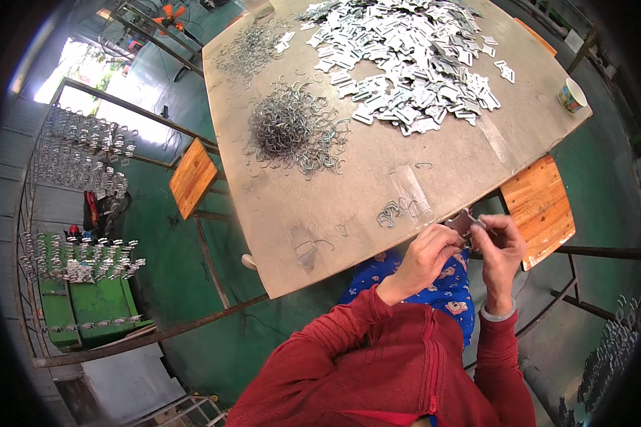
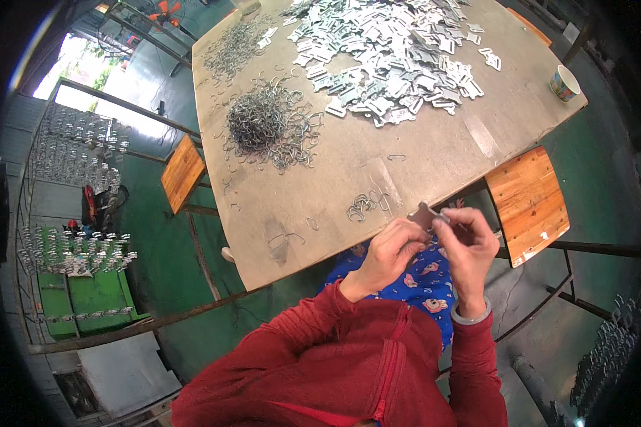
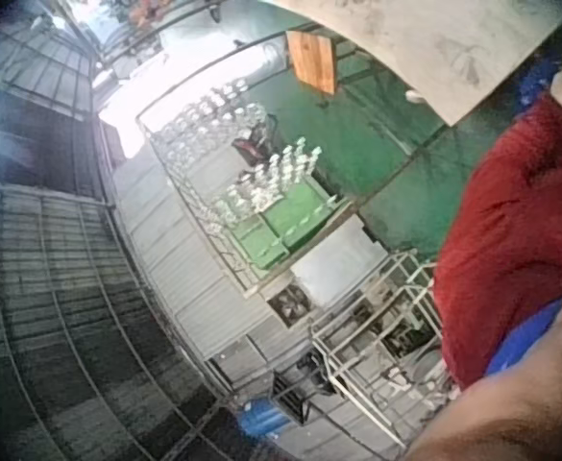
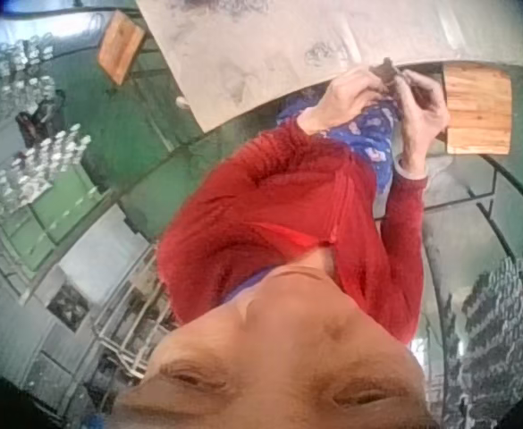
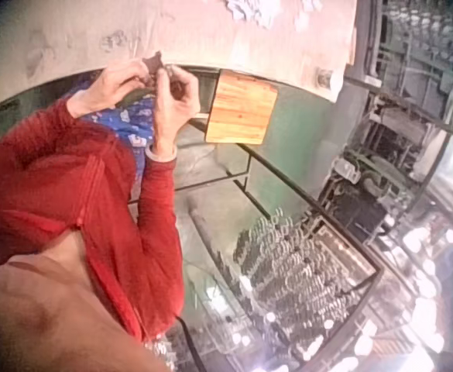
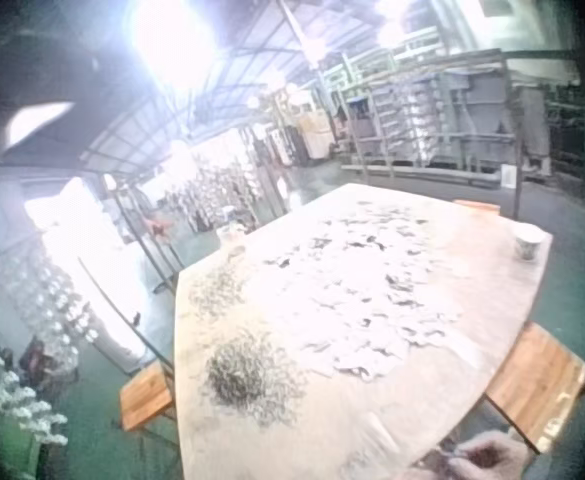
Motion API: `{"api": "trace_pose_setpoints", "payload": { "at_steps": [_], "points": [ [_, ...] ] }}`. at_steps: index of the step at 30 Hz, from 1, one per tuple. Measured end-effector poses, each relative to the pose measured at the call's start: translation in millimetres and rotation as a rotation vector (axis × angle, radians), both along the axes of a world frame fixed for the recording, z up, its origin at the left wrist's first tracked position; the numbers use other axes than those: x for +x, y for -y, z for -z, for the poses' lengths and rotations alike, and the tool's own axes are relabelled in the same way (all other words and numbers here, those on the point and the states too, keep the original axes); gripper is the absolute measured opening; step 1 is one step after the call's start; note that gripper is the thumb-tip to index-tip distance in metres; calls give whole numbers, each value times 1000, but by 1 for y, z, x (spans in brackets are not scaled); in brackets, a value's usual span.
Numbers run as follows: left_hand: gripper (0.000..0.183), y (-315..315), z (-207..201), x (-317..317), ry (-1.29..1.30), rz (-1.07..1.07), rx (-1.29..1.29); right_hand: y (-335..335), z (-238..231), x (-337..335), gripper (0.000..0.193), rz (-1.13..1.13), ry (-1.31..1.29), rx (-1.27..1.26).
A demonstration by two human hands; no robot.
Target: The person picks up metal plates and metal hooks from a table, threads each hook through a hole in a plate, and hangs the assembled pieces onto a metal rack.
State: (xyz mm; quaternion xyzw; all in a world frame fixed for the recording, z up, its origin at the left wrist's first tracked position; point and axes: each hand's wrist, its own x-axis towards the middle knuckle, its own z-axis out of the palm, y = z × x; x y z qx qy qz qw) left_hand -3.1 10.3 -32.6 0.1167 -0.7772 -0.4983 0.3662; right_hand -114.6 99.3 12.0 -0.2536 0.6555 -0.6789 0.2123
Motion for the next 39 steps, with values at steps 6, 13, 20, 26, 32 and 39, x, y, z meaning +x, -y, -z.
{"api": "trace_pose_setpoints", "payload": {
  "at_steps": [6,13,20,26,32,39],
  "points": [
    [23,58,9,27,175,-264,-32,-3,-7,8,14,-40,90,-145],
    [10,206,46,57,668,-509,-596,5,-22,8,10,-77,68,-104],
    [7,205,30,49,578,-570,-551,4,-19,0,10,-120,168,-271],
    [7,200,10,47,442,-611,-371,-9,-31,-2,9,-118,-335,-41],
    [14,154,-17,26,420,-415,-108,-16,-33,-13,10,-97,-164,-16],
    [16,87,-38,-6,61,61,598,-13,-31,-27,11,-75,-65,-43]
  ]
}}
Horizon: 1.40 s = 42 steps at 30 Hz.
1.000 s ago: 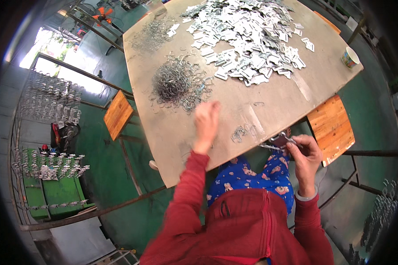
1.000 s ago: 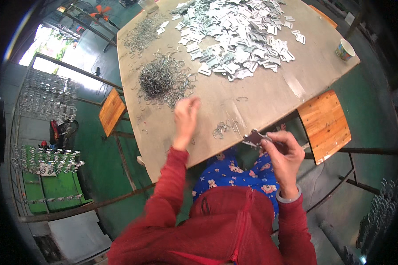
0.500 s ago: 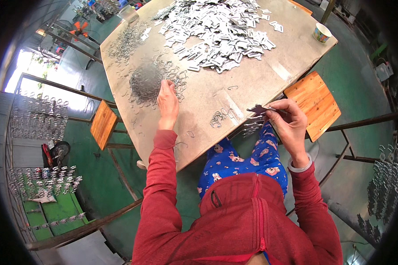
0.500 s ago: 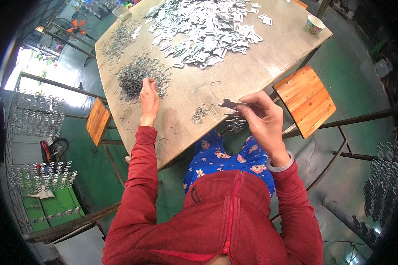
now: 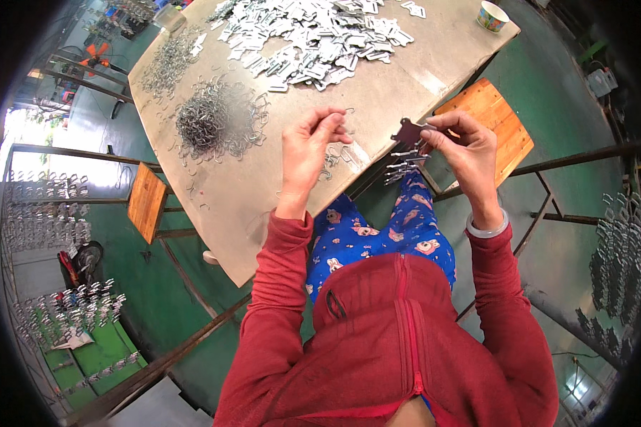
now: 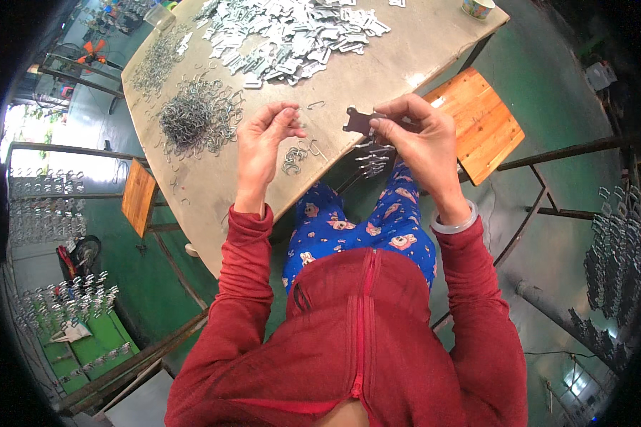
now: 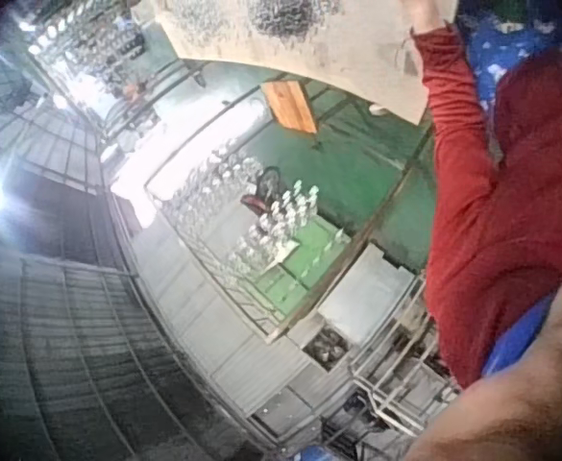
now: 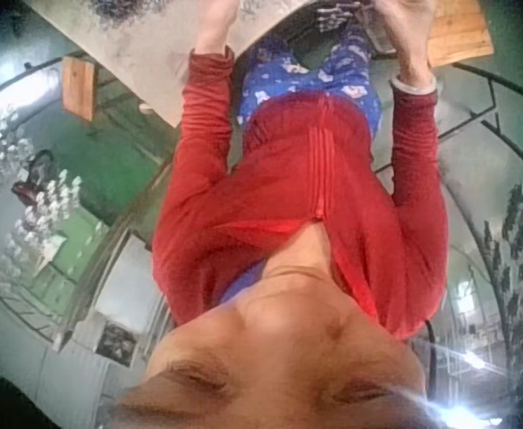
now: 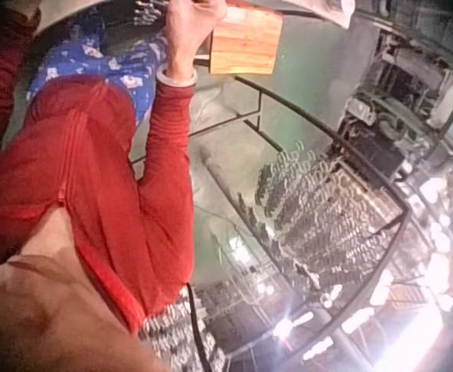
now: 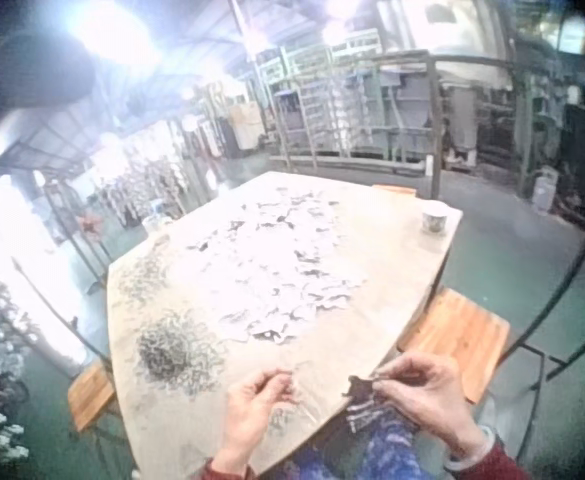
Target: The person picks up metal plates and metal hooks from a table, threads each hook through a hole in a plate, and hangs the assembled pieces onto a metal rack.
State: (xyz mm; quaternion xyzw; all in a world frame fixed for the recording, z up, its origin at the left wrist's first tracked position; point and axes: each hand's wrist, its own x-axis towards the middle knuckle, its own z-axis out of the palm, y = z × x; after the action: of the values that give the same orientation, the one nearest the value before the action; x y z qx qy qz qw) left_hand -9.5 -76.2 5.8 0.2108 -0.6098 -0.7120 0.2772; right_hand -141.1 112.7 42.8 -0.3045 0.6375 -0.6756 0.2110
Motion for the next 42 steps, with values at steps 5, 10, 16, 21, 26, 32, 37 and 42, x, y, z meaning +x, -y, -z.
{"api": "trace_pose_setpoints", "payload": {
  "at_steps": [5,10,16,21,26,32,37,42],
  "points": [
    [15,-35,-18,-8,-105,163,218,-1,12,-3,10,20,15,-19],
    [23,-47,-27,-12,-47,236,120,-2,24,1,10,15,83,-8],
    [28,-48,-15,-24,-13,244,137,-5,23,3,9,24,101,16],
    [29,-46,-11,-25,6,238,196,-4,31,0,9,23,111,-13],
    [27,-47,-8,-27,-2,235,220,-5,37,0,10,10,73,-4],
    [23,-72,-13,-24,-50,207,53,-15,35,-19,10,-130,82,10],
    [17,-76,-23,-15,7,242,-199,19,45,-62,19,-7,167,109],
    [11,-86,-9,-16,4,190,-195,123,102,-143,19,48,-367,198]
  ]
}}
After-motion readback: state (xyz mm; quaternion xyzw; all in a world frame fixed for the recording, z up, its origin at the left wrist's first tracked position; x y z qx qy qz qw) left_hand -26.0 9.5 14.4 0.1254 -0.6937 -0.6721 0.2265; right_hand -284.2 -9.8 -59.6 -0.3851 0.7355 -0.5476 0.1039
